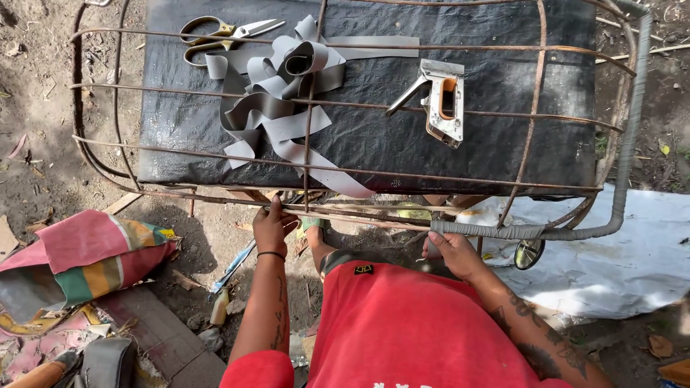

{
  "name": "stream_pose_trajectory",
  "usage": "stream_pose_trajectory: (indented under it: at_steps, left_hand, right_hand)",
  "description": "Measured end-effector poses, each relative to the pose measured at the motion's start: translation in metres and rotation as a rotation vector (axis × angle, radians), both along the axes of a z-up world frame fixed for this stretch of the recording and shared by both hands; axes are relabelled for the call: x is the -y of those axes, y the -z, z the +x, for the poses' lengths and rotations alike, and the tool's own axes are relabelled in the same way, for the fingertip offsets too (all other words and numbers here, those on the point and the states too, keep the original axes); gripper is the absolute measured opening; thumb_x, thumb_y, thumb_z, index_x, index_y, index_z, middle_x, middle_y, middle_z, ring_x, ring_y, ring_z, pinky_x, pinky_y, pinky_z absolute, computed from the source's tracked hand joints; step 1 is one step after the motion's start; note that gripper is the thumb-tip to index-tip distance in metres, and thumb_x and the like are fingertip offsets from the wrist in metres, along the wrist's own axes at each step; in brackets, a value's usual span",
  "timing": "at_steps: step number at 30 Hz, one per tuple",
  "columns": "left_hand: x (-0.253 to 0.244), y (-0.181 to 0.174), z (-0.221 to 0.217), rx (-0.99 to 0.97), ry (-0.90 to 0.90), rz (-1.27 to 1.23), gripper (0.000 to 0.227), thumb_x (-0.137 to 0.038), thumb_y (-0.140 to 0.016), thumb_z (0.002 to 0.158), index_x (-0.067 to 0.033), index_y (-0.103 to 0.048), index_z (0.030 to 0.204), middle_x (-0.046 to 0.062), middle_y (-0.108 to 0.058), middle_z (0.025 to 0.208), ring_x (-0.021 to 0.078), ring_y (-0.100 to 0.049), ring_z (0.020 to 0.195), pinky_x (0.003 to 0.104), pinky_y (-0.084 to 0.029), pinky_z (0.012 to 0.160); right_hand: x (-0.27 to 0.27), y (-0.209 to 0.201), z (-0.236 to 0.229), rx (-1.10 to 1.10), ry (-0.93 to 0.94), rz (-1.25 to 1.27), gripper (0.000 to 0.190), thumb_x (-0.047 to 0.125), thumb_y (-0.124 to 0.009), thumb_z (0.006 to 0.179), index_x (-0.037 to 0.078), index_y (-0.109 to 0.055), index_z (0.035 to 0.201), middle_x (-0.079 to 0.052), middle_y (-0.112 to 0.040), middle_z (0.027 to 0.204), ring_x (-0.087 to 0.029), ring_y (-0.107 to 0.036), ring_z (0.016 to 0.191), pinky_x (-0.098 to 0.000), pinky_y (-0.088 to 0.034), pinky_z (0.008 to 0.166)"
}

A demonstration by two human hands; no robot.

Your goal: Wrapping a metal furniture frame with grey tape to prepare it for upholstery.

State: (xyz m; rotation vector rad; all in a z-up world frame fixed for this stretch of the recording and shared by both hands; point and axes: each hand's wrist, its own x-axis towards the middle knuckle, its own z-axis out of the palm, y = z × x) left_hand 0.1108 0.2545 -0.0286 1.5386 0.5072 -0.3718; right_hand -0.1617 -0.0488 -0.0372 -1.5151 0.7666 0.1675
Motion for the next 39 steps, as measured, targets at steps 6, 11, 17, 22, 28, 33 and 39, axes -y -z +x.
stream_pose_trajectory:
  at_steps: [6,11,17,22,28,33,39]
  left_hand:
    - [-0.023,-0.004,0.002,0.083,0.057,0.684,0.061,-0.056,-0.07,0.1,-0.0129,-0.043,0.134,0.011,-0.048,0.11,0.0256,-0.059,0.101,0.046,-0.056,0.089]
    - [0.051,-0.063,-0.035,0.614,0.597,0.383,0.021,-0.02,-0.07,0.101,-0.0056,-0.062,0.115,0.015,-0.066,0.095,0.0318,-0.068,0.087,0.04,-0.054,0.083]
    - [0.144,-0.033,-0.019,0.81,1.844,0.146,0.044,-0.032,-0.063,0.099,-0.0086,-0.058,0.136,0.022,-0.065,0.118,0.0454,-0.07,0.104,0.051,-0.059,0.089]
    - [0.191,-0.018,-0.034,0.465,2.379,0.356,0.061,-0.034,-0.063,0.098,-0.0079,-0.043,0.149,0.026,-0.07,0.122,0.046,-0.068,0.114,0.057,-0.052,0.098]
    - [0.193,0.007,-0.041,0.348,2.18,0.346,0.046,-0.04,-0.066,0.098,-0.0151,-0.063,0.136,0.013,-0.076,0.116,0.0352,-0.07,0.114,0.048,-0.055,0.098]
    - [0.203,-0.02,-0.034,-0.108,1.988,0.071,0.047,-0.026,-0.074,0.097,-0.0033,-0.064,0.136,0.015,-0.069,0.086,0.0226,-0.069,0.081,0.032,-0.059,0.069]
    - [0.191,-0.007,-0.038,0.124,2.021,0.317,0.045,-0.032,-0.074,0.094,-0.0122,-0.066,0.133,0.023,-0.073,0.117,0.041,-0.068,0.114,0.05,-0.051,0.102]
  right_hand:
    - [-0.003,-0.044,0.016,-0.034,-0.013,-0.083,0.056,0.043,-0.06,0.104,0.01,-0.066,0.06,0.001,-0.049,0.049,-0.014,-0.042,0.05,-0.0286,-0.034,0.049]
    - [-0.005,-0.041,0.01,-0.155,0.033,-0.075,0.062,0.045,-0.06,0.103,0.009,-0.057,0.054,0.0,-0.046,0.047,-0.016,-0.039,0.047,-0.032,-0.033,0.049]
    - [-0.03,-0.062,0.026,-0.182,0.299,-0.082,0.06,0.047,-0.063,0.102,0.01,-0.05,0.057,0.002,-0.044,0.052,-0.018,-0.04,0.05,-0.0316,-0.035,0.051]
    - [-0.067,-0.029,0.02,-0.2,0.578,-0.048,0.054,0.045,-0.059,0.104,0.005,-0.061,0.068,-0.011,-0.063,0.058,-0.025,-0.057,0.06,-0.0388,-0.049,0.063]
    - [-0.089,-0.04,0.017,-0.367,0.548,-0.045,0.043,0.045,-0.051,0.102,0.015,-0.07,0.077,-0.007,-0.074,0.068,-0.025,-0.073,0.073,-0.0368,-0.055,0.075]
    - [-0.107,0.0,0.003,-0.372,0.435,-0.129,0.044,0.049,-0.043,0.102,0.018,-0.068,0.084,-0.009,-0.076,0.073,-0.029,-0.076,0.089,-0.0416,-0.059,0.086]
    - [-0.025,-0.051,0.023,-0.288,-0.063,-0.314,0.049,0.047,-0.045,0.102,0.009,-0.076,0.099,-0.017,-0.078,0.097,-0.039,-0.073,0.103,-0.0535,-0.055,0.094]
